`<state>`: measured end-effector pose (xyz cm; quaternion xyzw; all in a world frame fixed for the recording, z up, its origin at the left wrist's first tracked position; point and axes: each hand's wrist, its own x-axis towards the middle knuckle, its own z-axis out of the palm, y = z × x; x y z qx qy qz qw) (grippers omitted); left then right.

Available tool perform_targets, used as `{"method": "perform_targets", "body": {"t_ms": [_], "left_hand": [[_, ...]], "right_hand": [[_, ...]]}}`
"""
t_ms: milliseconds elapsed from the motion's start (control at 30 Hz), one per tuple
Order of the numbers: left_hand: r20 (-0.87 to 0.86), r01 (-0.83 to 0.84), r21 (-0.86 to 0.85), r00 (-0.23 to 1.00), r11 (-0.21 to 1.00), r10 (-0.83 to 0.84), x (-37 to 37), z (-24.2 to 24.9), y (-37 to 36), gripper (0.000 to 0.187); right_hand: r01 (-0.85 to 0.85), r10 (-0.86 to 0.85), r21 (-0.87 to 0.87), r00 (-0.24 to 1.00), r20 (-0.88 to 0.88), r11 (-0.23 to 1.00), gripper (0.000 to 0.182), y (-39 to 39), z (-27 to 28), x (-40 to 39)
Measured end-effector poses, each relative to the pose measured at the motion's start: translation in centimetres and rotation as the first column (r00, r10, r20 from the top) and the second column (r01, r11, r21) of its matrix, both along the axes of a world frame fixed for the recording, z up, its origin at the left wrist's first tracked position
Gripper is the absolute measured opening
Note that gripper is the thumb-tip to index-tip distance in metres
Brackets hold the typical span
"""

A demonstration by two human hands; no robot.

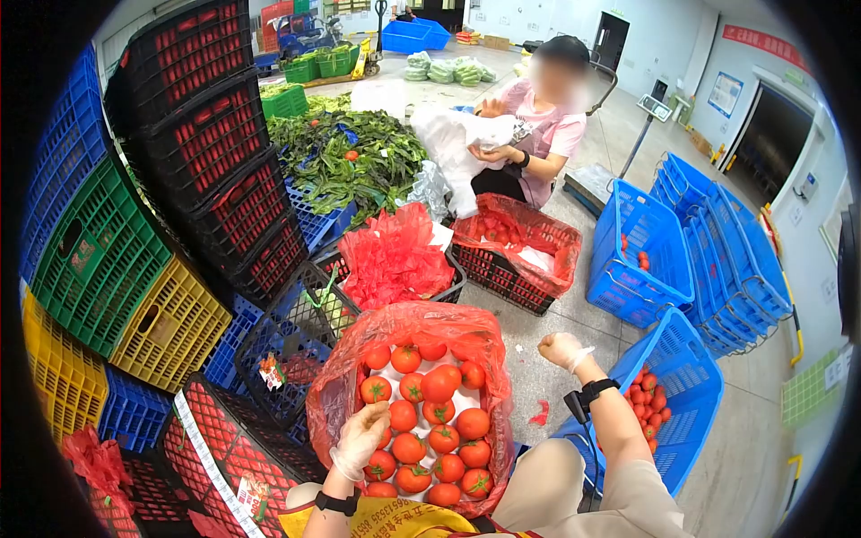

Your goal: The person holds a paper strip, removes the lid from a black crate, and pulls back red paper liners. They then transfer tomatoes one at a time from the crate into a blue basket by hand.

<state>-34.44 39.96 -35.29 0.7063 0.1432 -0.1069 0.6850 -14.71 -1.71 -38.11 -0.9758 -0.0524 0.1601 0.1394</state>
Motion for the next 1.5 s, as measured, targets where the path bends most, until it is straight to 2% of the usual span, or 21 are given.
{"method": "perform_targets", "body": {"t_ms": [867, 1233, 1300, 1367, 1400, 1433, 1467, 1500], "left_hand": [[-0.011, 0.023, 0.015, 1.0, 1.0, -0.023, 0.2, 0.7, -0.2, 0.034], [-0.002, 0.009, -0.025, 1.0, 1.0, -0.009, 0.5, 0.0, 0.1, 0.033], [-0.01, 0.005, -0.022, 1.0, 1.0, -0.005, 0.3, -1.1, 0.7, 0.033], [0.135, 0.05, 0.22, 0.988, 0.974, -0.081, 0.6, -0.6, 1.2, 0.039], [0.048, 0.127, 0.526, 0.983, 0.841, -0.179, 0.5, 0.0, 1.7, 0.048], [0.052, 0.121, 0.527, 0.983, 0.841, -0.174, 0.7, -0.3, 1.8, 0.048], [0.075, 0.099, 0.733, 0.972, 0.674, -0.224, 0.8, -0.7, 2.1, 0.054], [0.071, 0.067, 0.886, 0.958, 0.459, -0.278, 0.5, -1.2, 2.4, 0.061]], "right_hand": [[-0.001, -0.001, -0.032, 0.998, -0.06, 0.999, 0.029, 0.1, -1.1, 0.2], [-0.019, 0.018, -0.038, 0.999, -0.028, 0.999, 0.028, 0.5, -0.4, -0.1], [-0.025, 0.02, -0.068, 0.997, -0.07, 0.997, 0.031, 0.7, -0.3, 0.0], [-0.034, 0.024, -0.097, 0.994, -0.106, 0.995, 0.034, 1.0, -0.6, 0.1], [-0.058, 0.053, -0.035, 0.99, -0.13, 0.998, 0.041, 1.1, -1.1, 0.0], [-0.082, 0.085, 0.029, 0.985, -0.15, 0.996, 0.05, 1.6, -1.1, 0.1], [-0.087, 0.09, 0.031, 0.985, -0.149, 0.996, 0.05, 2.2, -1.3, 0.1], [-0.161, 0.151, -0.026, 0.96, -0.237, 0.987, 0.057, 3.1, -1.9, -0.4]]}}
